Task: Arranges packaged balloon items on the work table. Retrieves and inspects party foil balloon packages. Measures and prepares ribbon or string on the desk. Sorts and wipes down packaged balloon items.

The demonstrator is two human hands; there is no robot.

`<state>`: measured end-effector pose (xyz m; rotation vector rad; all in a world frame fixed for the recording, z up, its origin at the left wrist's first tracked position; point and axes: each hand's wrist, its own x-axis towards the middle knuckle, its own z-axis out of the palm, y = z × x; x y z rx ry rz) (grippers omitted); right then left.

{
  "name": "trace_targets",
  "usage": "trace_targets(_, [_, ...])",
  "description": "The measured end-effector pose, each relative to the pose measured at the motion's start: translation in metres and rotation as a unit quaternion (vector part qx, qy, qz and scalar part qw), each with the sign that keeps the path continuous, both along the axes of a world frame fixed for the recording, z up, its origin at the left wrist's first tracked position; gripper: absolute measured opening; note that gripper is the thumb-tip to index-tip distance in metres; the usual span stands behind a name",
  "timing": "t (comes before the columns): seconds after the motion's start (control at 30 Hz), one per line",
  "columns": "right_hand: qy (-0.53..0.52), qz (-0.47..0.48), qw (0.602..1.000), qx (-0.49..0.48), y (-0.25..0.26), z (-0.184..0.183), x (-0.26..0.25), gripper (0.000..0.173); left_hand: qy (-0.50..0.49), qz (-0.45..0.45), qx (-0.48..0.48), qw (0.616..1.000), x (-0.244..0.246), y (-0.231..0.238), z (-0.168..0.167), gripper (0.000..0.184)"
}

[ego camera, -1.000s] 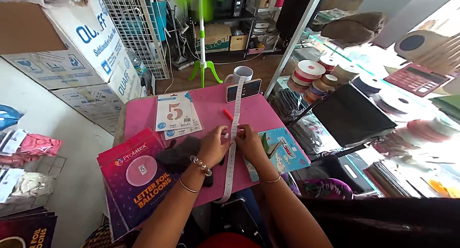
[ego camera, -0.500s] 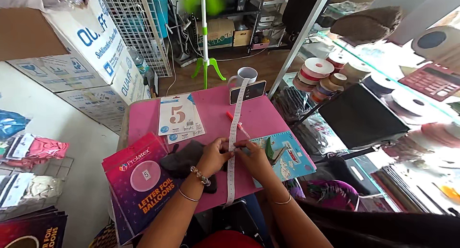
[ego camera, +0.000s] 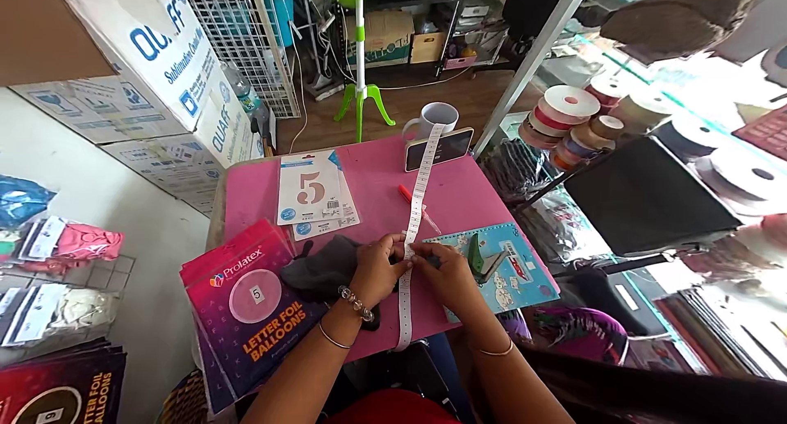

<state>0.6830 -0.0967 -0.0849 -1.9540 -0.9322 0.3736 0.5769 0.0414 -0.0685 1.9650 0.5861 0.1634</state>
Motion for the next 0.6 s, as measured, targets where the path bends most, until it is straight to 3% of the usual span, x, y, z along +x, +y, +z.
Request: trace_targets(0.6, [0.005, -0.006, 1.000, -0.023, -0.0008, 0.0037, -0.0022, 0.020, 0.006, -0.009, 0.059, 0.998, -0.0005, -0.0031, -0.0035, 0.057])
